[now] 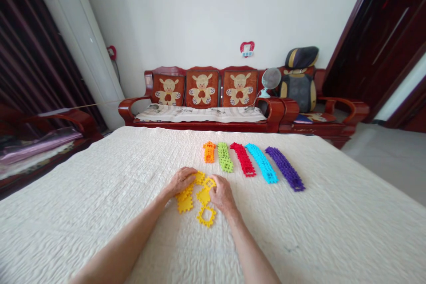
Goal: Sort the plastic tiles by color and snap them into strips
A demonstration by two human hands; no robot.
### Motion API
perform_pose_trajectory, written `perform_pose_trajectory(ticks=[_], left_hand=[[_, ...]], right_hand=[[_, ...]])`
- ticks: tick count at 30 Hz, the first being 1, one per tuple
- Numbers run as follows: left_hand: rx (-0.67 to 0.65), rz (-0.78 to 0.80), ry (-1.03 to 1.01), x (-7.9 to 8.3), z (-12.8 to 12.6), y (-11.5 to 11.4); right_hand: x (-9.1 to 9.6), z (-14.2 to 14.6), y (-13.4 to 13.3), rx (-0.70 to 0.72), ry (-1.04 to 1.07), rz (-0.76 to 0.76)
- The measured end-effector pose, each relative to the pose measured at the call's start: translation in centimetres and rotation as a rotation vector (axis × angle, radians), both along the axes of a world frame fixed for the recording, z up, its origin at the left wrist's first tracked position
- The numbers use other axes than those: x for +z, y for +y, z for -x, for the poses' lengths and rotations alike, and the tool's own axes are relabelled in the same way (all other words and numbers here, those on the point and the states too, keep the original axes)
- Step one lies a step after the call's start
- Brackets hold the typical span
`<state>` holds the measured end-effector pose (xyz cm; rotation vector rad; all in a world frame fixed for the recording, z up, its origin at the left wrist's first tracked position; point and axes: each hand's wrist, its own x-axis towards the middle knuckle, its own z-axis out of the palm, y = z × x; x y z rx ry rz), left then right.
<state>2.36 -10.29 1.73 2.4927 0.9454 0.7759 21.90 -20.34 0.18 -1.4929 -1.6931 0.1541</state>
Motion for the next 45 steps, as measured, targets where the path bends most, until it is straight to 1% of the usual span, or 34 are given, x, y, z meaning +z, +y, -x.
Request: perform_pose_trajectory(ticks=[2, 4, 7, 9, 12, 14, 17, 19, 20, 22, 24, 25, 27, 29, 30, 32, 35, 37, 40, 43, 45], left_hand=[[0.044, 0.011, -0.006, 0.1, -0.4, -0.7], [0.042, 0.050, -0.016, 0.5, -0.2, -1.4], [0.045, 0.163, -0.090, 1.3, 1.2, -1.6], [0.111, 0.228, -0.163, 1.5, 2.6, -1.2], [0.238, 0.276, -0.202, 1.0, 4.3, -0.7], [0.268, 0.247, -0.190, 0.3, 4.7, -0.7], [0.193, 0.146, -0.156, -0.6, 4.8, -0.9], [0.136, 0.134, -0.116, -0.7, 5.0, -0.9], [0.129, 0.151, -0.091, -0.6, 5.2, -0.8], [0.160, 0.192, -0.053, -0.3, 5.8, -0.4], [0.193, 0.231, -0.024, 0.2, 6.5, -0.2], [0.188, 0.247, -0.011, 0.5, 6.8, -0.2], [0.127, 0.287, 0.027, 1.1, 7.2, -0.4], [0.035, 0.350, 0.077, 1.8, 7.3, -1.0], [-0.006, 0.380, 0.108, 2.1, 7.2, -1.4], [-0.065, 0.404, 0.190, 2.5, 6.8, -2.2], [-0.077, 0.321, 0.243, 2.7, 6.0, -2.9], [-0.056, 0.285, 0.199, 2.5, 5.6, -2.9], [0.055, 0.353, 0.105, 1.8, 5.5, -2.4], [0.166, 0.416, -0.070, 0.8, 5.7, -1.4], [0.206, 0.403, -0.168, 0.2, 5.8, -0.9]], right_hand=[[-0.2, -0.3, 0.1, -0.019, 0.053, 0.009], [-0.5, -0.9, 0.1, -0.033, 0.119, 0.019], [-0.9, -1.9, -0.1, -0.034, 0.194, 0.020], [-1.0, -2.4, -0.3, -0.035, 0.218, 0.015], [-0.7, -2.4, -0.5, -0.028, 0.208, 0.017], [-0.4, -2.1, -0.6, -0.006, 0.157, 0.021], [-0.1, -1.8, -0.5, 0.042, 0.054, 0.044], [0.0, -1.8, -0.4, 0.068, 0.024, 0.069], [0.0, -1.8, -0.4, 0.076, 0.026, 0.069], [0.1, -1.4, -0.3, 0.083, 0.043, 0.026], [0.2, -0.8, -0.4, 0.101, 0.054, -0.050], [0.3, -0.4, -0.5, 0.114, 0.059, -0.086], [0.4, 0.4, -0.6, 0.129, 0.075, -0.141], [0.5, 0.9, -0.6, 0.107, 0.124, -0.164], [0.4, 0.9, -0.6, 0.083, 0.167, -0.151], [0.3, 0.7, -0.3, 0.034, 0.296, -0.058], [0.3, -0.1, 0.0, -0.008, 0.518, 0.129], [0.5, -0.5, 0.1, -0.017, 0.633, 0.181], [0.9, -0.6, 0.0, -0.014, 0.753, 0.195], [1.2, -0.5, -0.1, -0.017, 0.810, 0.185], [1.4, -0.5, -0.2, -0.030, 0.818, 0.172]])
